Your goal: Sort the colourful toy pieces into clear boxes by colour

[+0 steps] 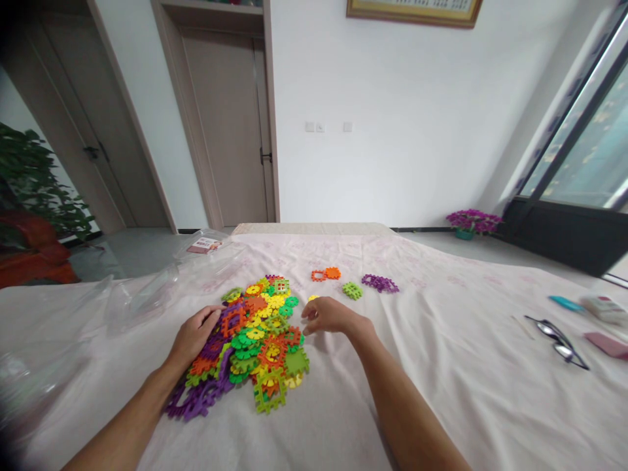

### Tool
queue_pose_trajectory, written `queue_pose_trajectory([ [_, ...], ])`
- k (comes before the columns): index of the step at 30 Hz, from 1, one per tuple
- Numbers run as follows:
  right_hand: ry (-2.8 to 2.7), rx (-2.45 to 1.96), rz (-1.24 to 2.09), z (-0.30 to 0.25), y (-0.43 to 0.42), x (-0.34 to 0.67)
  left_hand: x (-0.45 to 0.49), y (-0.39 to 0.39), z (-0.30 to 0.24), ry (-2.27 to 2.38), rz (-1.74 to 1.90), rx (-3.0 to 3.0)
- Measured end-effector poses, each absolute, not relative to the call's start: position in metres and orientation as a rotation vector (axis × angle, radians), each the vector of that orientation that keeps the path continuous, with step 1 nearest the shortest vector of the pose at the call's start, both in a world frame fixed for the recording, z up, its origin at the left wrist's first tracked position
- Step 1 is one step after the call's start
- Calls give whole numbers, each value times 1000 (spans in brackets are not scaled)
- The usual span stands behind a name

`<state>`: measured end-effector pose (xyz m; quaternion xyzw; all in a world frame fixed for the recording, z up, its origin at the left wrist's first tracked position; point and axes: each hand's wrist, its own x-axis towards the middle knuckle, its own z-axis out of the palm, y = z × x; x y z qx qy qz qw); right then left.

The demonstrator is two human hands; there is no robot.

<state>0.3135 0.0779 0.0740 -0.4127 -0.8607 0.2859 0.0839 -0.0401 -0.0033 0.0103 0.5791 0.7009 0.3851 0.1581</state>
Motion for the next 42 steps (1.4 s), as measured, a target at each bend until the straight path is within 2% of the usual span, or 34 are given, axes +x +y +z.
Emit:
queue_pose_trajectory([
  [7,-2758,-1138,594,65,63,293,-40,-4,11,2014,1111,1656],
  [14,-2744,-1235,576,79,58,294,-41,-3,9,2004,1123,1660],
  [20,-2656,-1294,413,89,66,310,-38,-5,13,2011,1131,1668],
  [26,-2536,-1604,308,91,87,344,-38,-5,13,2006,1119,1652],
  [33,-2064,-1886,318,74,104,359,-40,-3,10,2000,1120,1642],
  [39,-1640,-1576,646,40,123,352,-40,-4,11,1997,1107,1649],
  [42,-1616,-1521,664,26,130,353,-41,-3,11,2004,1096,1645],
])
